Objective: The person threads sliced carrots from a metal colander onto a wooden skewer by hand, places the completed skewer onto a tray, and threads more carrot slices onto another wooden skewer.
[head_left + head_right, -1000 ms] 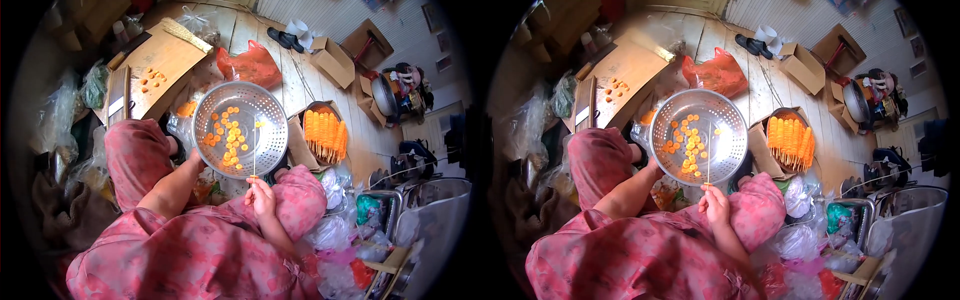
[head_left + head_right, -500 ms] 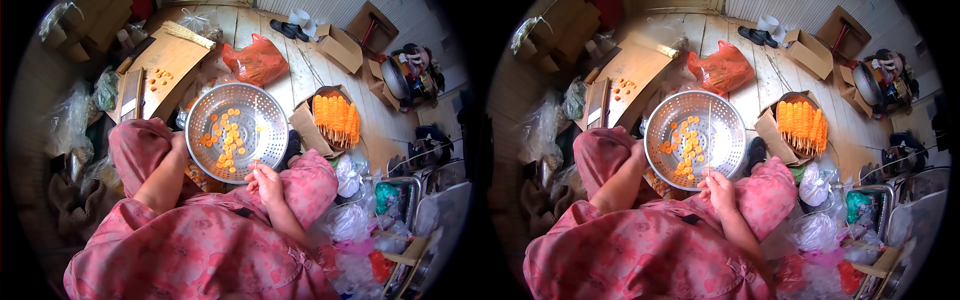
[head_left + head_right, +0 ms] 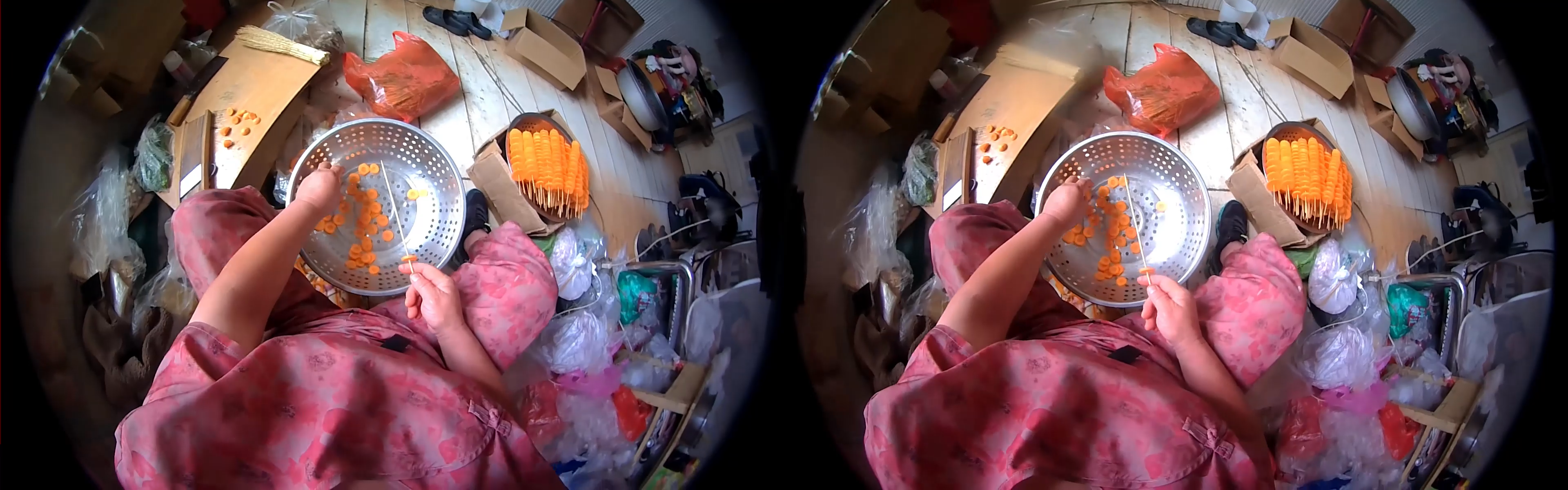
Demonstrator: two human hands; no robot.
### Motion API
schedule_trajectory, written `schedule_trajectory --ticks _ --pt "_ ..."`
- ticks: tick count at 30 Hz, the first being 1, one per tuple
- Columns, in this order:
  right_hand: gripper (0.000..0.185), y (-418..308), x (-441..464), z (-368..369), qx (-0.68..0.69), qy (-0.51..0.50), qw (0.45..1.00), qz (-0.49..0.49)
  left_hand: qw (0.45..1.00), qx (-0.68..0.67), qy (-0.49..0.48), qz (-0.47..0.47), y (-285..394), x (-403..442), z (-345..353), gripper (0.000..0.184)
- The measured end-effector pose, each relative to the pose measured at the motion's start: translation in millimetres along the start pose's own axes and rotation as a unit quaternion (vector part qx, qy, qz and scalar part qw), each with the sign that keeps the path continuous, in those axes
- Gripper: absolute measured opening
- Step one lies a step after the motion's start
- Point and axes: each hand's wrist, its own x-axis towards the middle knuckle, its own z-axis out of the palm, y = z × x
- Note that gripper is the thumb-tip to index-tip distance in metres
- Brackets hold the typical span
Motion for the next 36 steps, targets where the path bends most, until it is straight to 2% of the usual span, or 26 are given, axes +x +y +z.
schedule_trajectory --ticks 1,4,5,9,11,12,13,14,15,16,18,19,22,30,32,36 --pt "0.025 0 1 -1 0.001 0.005 1.000 0.004 0.995 0.078 -0.060 -0.022 4 4 3 0.029" --pt "0.025 -2 4 -1 -0.004 0.010 1.000 0.012 0.986 0.091 -0.127 -0.056 10 14 4 0.027" --pt "0.024 -3 5 0 -0.003 0.008 1.000 0.015 0.983 0.115 -0.140 -0.038 16 14 -4 0.024" --pt "0.027 -3 13 1 -0.018 -0.003 1.000 0.007 0.983 0.125 -0.130 -0.024 11 20 3 0.023" --pt "0.026 -5 14 2 -0.016 -0.013 1.000 0.011 0.995 0.024 -0.082 -0.058 5 24 6 0.014" --pt "0.025 -6 13 3 -0.016 -0.022 1.000 0.013 0.994 0.028 -0.084 -0.060 2 23 8 0.014" --pt "0.025 -6 12 4 -0.012 -0.024 1.000 0.014 0.961 -0.213 -0.114 -0.132 11 18 -4 0.011" --pt "0.025 -7 11 5 -0.016 -0.033 0.999 0.013 0.866 -0.440 -0.133 -0.195 21 13 -15 0.008" --pt "0.025 -8 11 6 -0.020 -0.042 0.999 0.012 0.791 -0.564 -0.112 -0.208 28 6 -21 0.005" --pt "0.025 -10 10 8 -0.017 -0.046 0.999 0.010 0.793 -0.561 -0.109 -0.209 29 1 -23 0.005" --pt "0.028 -11 8 9 -0.027 -0.049 0.998 0.006 0.651 -0.721 -0.050 -0.231 28 -5 -27 0.003" --pt "0.028 -11 6 9 -0.027 -0.053 0.998 0.004 0.654 -0.719 -0.048 -0.231 26 -7 -29 0.003" --pt "0.028 -10 2 9 -0.034 -0.063 0.997 0.003 0.606 -0.757 -0.016 -0.244 20 -10 -34 0.011" --pt "0.024 -8 -4 3 -0.035 -0.066 0.997 0.002 0.622 -0.742 0.026 -0.248 25 -21 -40 0.010" --pt "0.024 -8 -5 2 -0.036 -0.067 0.997 0.004 0.673 -0.703 0.030 -0.229 23 -20 -36 0.009" --pt "0.023 -4 -6 0 -0.030 -0.052 0.998 -0.004 0.674 -0.707 -0.012 -0.215 24 -23 -35 0.011"
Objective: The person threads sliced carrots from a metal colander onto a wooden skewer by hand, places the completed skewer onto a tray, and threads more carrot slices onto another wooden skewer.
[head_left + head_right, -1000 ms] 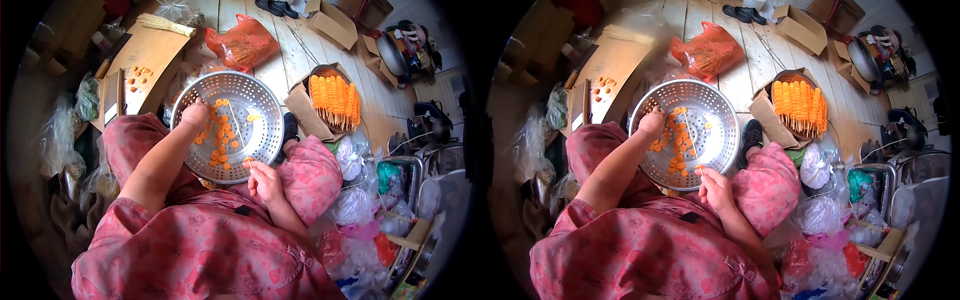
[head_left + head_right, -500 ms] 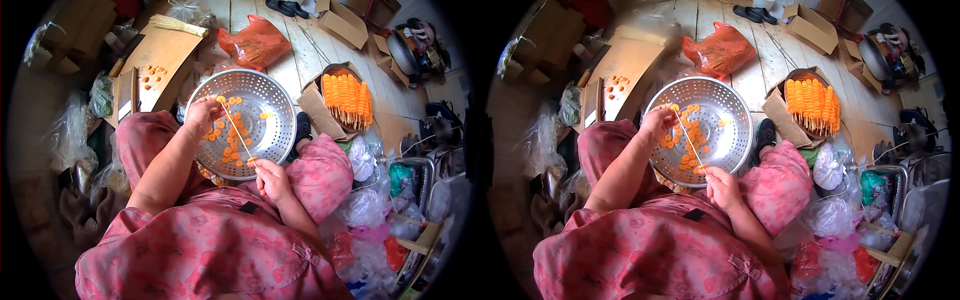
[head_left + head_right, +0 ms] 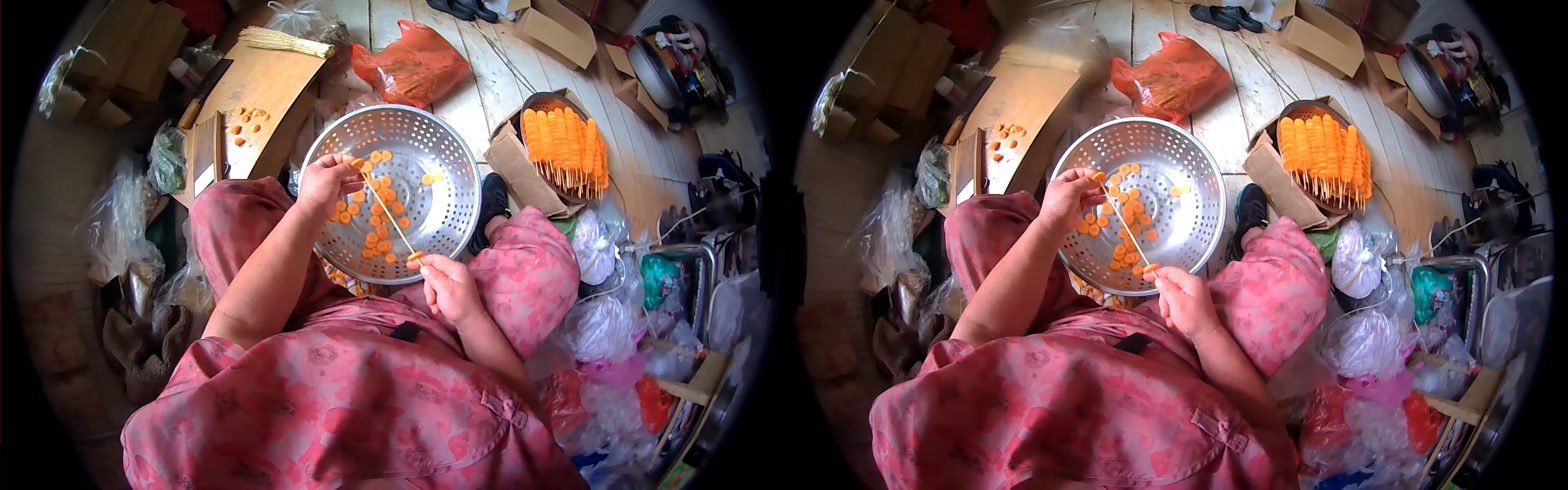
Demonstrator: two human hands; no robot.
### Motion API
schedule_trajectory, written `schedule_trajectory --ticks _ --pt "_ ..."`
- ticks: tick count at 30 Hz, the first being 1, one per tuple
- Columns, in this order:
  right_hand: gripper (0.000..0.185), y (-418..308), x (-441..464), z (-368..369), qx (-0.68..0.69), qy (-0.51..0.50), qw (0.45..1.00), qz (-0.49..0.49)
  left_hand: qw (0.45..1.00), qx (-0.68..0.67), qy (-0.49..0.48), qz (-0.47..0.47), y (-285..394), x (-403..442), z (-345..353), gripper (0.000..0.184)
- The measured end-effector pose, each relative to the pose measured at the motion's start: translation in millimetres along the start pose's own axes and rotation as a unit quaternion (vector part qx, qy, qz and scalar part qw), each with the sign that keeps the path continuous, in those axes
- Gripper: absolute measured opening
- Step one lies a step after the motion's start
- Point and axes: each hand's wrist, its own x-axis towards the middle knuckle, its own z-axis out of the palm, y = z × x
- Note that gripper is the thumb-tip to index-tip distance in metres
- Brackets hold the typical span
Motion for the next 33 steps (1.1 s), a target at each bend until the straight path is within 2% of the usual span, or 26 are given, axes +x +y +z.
schedule_trajectory --ticks 4,6,13,20,22,23,26,28,31,32,33 --pt "0.023 -1 -1 -2 0.024 0.008 1.000 -0.006 0.997 0.044 -0.048 -0.037 1 -14 8 0.011" --pt "0.023 1 3 -1 0.034 0.018 0.999 -0.015 0.977 0.118 -0.152 -0.097 -11 -30 24 0.012" --pt "0.024 8 13 -2 0.040 0.052 0.998 -0.016 0.959 0.108 -0.217 -0.149 -36 -71 53 0.010" --pt "0.024 11 20 -2 0.045 0.064 0.997 -0.023 0.960 0.104 -0.199 -0.169 -31 -65 58 0.011" --pt "0.025 8 22 -4 0.060 0.076 0.995 -0.015 0.962 0.131 -0.204 -0.126 -24 -58 55 0.013" --pt "0.025 5 23 -4 0.074 0.087 0.993 -0.009 0.968 0.147 -0.191 -0.076 -21 -47 49 0.015" --pt "0.027 3 21 -4 0.084 0.114 0.990 -0.017 0.992 0.117 -0.038 0.020 3 -11 27 0.011" --pt "0.026 0 18 -5 0.084 0.109 0.990 -0.015 0.977 0.194 0.039 0.077 6 9 11 0.004" --pt "0.026 -1 16 -4 0.065 0.112 0.991 -0.021 0.942 0.328 0.017 0.065 -16 29 -5 0.005" --pt "0.026 -1 16 -4 0.063 0.112 0.992 -0.021 0.921 0.386 0.013 0.058 -25 29 -3 0.007" --pt "0.026 0 16 -3 0.060 0.112 0.992 -0.020 0.877 0.479 0.009 0.045 -35 28 -2 0.014"
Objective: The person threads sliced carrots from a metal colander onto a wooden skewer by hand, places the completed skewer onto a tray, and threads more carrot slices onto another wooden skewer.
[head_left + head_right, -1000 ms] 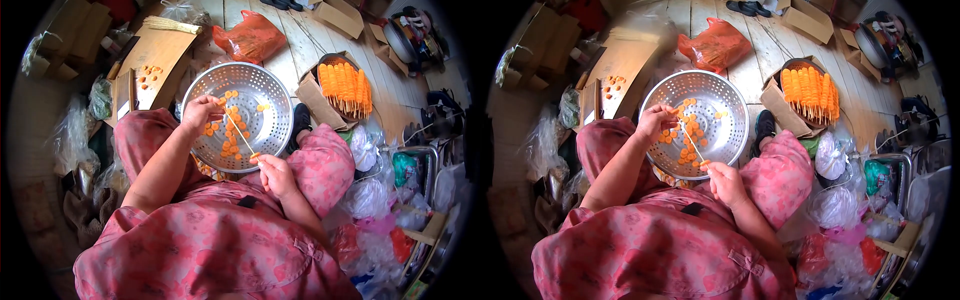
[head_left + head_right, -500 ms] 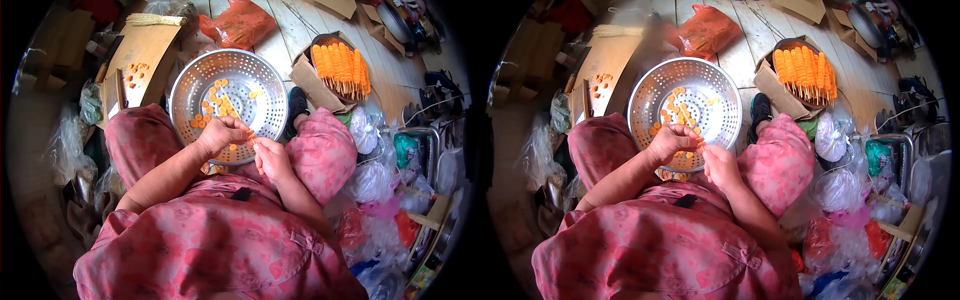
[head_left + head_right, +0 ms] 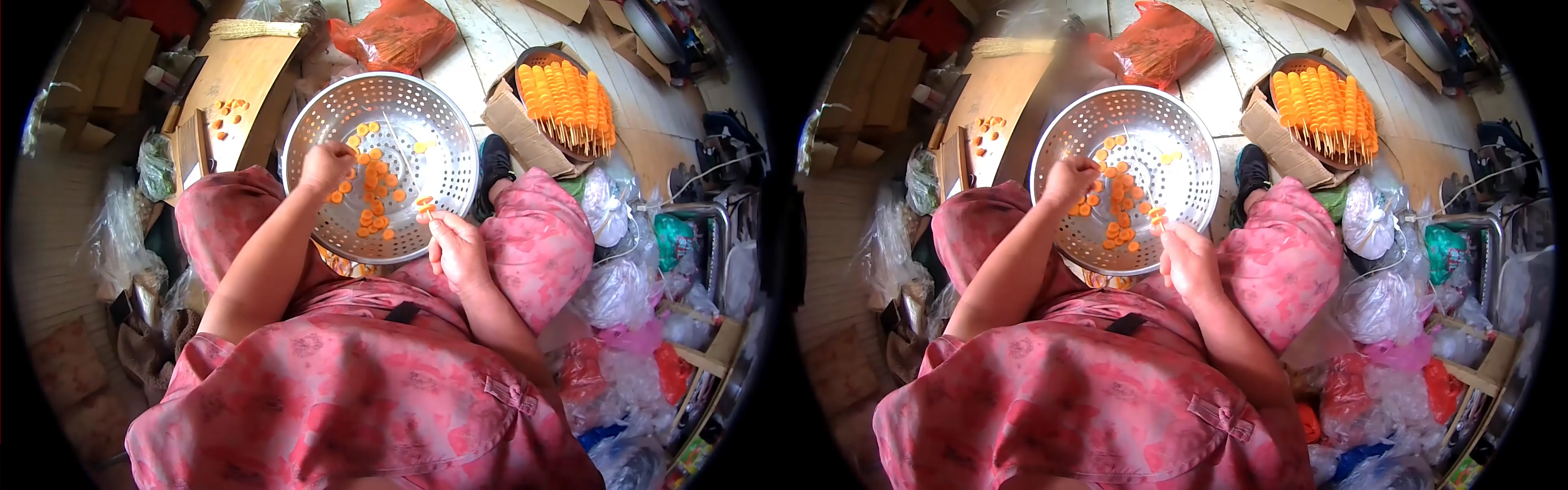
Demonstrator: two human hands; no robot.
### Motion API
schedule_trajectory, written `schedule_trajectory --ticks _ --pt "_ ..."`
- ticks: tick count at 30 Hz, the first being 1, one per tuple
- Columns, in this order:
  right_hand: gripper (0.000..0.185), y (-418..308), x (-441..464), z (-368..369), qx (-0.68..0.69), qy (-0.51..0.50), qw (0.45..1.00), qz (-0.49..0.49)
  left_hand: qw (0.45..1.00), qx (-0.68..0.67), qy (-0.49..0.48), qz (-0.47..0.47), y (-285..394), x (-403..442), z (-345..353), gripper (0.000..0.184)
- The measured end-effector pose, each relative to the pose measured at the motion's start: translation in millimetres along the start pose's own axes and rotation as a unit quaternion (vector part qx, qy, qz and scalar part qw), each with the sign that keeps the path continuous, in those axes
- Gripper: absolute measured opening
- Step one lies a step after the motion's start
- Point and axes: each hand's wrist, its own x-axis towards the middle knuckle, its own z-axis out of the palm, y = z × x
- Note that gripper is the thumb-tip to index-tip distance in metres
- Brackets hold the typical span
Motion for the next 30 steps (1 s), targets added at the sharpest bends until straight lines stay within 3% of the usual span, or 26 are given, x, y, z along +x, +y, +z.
schedule_trajectory --ticks 6,10,13,14,15,19,30 --pt "0.025 6 -1 -1 -0.021 0.001 1.000 0.021 0.972 0.237 -0.010 0.000 -6 -20 38 0.025" --pt "0.025 8 1 0 -0.023 0.008 0.999 0.022 0.976 0.212 -0.038 -0.009 -12 -12 38 0.027" --pt "0.026 11 2 -1 -0.031 -0.004 0.999 0.008 0.984 0.155 -0.081 -0.020 -4 -12 25 0.025" --pt "0.026 13 3 -1 -0.029 -0.018 0.999 0.006 0.992 -0.037 -0.078 -0.089 -2 -10 22 0.022" --pt "0.026 15 2 -2 -0.027 -0.032 0.999 0.004 0.959 -0.227 -0.072 -0.153 0 -9 18 0.019" --pt "0.026 6 -4 1 -0.046 -0.067 0.996 0.029 0.881 -0.454 -0.023 -0.127 21 -14 -8 0.011" --pt "0.024 2 -9 1 -0.058 -0.090 0.993 0.051 0.860 -0.499 0.005 -0.104 26 -14 -22 0.012"
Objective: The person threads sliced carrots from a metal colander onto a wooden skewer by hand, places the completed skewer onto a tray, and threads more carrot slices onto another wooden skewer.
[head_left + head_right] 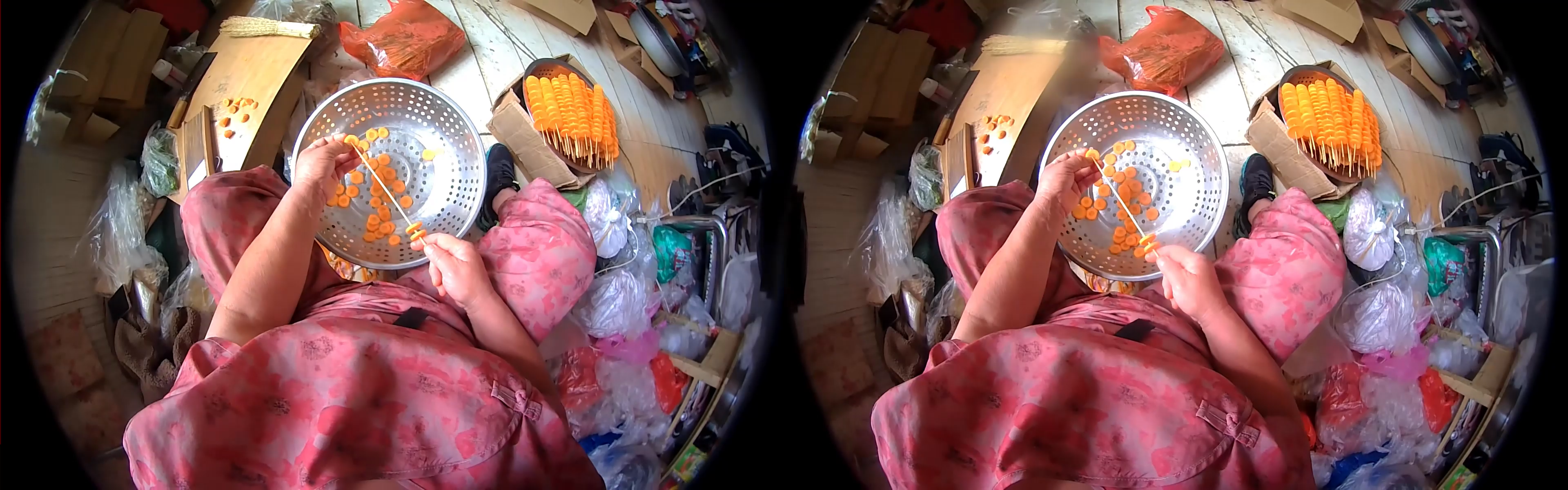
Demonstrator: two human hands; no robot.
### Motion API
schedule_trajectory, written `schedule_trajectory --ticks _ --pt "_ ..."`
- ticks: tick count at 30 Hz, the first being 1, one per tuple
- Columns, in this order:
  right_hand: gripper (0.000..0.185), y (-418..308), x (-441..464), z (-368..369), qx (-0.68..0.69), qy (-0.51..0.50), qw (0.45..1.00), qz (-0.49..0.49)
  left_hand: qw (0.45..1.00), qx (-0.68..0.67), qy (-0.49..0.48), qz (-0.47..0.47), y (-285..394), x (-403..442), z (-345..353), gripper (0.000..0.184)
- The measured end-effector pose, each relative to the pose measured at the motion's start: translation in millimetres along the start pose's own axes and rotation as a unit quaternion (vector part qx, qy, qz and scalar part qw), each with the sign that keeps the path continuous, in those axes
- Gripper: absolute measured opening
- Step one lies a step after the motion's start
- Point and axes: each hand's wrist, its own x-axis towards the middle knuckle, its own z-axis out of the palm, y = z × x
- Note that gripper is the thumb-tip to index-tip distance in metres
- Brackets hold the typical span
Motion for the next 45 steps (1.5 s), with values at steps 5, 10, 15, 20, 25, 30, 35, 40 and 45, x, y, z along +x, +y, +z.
schedule_trajectory --ticks 5,10,15,20,25,30,35,40,45 --pt "0.024 -1 0 1 -0.011 0.004 1.000 0.002 0.997 0.065 -0.003 0.052 -8 10 -5 0.010" --pt "0.023 4 1 -2 -0.014 0.009 1.000 -0.003 0.992 0.122 -0.033 0.021 -9 -8 5 0.008" --pt "0.025 11 11 -2 0.019 0.034 0.999 -0.032 0.962 0.158 -0.177 -0.131 -32 -55 30 0.013" --pt "0.025 11 10 -3 0.013 0.038 0.999 -0.018 0.964 0.170 -0.165 -0.122 -44 -66 33 0.014" --pt "0.025 12 13 -1 0.001 0.046 0.999 -0.016 0.961 0.155 -0.180 -0.144 -52 -69 33 0.010" --pt "0.025 4 15 3 0.024 0.064 0.998 0.004 0.968 0.158 -0.166 -0.099 -37 -66 33 0.013" --pt "0.025 8 16 0 0.036 0.072 0.997 -0.019 0.894 0.443 -0.020 0.060 -30 -11 -4 0.009" --pt "0.024 5 14 1 0.025 0.078 0.997 -0.012 0.727 0.684 0.014 0.061 -52 9 -26 0.025" --pt "0.025 5 13 2 0.014 0.073 0.997 -0.007 0.664 0.737 0.032 0.120 -70 18 -32 0.019"
